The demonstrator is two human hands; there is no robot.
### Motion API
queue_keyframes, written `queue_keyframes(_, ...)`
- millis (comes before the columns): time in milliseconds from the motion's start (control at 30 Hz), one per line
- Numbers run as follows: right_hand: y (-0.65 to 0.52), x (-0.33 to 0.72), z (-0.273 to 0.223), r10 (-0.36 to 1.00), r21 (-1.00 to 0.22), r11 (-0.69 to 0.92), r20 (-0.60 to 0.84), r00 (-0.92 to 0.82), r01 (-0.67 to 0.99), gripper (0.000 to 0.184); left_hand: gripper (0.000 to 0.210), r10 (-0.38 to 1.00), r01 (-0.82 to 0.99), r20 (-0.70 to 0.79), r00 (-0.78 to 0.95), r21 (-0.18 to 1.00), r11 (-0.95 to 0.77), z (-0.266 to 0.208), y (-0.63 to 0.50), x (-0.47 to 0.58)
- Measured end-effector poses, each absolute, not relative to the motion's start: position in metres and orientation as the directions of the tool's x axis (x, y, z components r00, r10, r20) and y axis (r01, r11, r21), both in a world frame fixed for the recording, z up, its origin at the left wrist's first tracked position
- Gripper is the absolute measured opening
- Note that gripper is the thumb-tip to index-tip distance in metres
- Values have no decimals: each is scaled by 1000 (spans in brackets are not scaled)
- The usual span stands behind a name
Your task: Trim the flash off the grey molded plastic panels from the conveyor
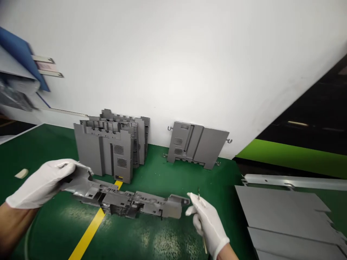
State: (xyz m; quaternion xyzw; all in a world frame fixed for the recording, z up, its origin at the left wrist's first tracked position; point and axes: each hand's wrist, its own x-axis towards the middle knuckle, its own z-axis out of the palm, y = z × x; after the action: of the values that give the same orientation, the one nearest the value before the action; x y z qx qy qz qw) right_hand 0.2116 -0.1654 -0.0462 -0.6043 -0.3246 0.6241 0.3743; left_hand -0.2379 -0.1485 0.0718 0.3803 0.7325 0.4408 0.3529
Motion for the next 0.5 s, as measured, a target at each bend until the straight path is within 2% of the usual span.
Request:
queue_keyframes(100,-168,170,-34,843,-852,-522,-506,-185,-48,64,46,923,85,-194,-333,968,234,54,-158,-281)
queue_keyframes(200,-175,135,-28,793,-844,-536,-505,-340,3,66,50,907,51,-148,-394,982,183,31,-171,-311)
queue_keyframes(333,-181,109,-27,818,-881,-472,-442,-367,9,66,50,890,80,-58,-452,991,105,14,-195,-320)
queue_keyframes(400,-182,102,-28,822,-890,-455,-434,-370,33,68,46,763,132,-105,-638,961,242,14,-210,-308)
queue_keyframes(467,-184,98,-30,816,-884,-459,-459,-352,88,70,45,502,137,-117,-857,888,440,15,-226,-284)
queue_keyframes(500,-186,97,-30,817,-877,-462,-478,-322,128,70,47,364,82,-127,-923,857,508,15,-235,-266)
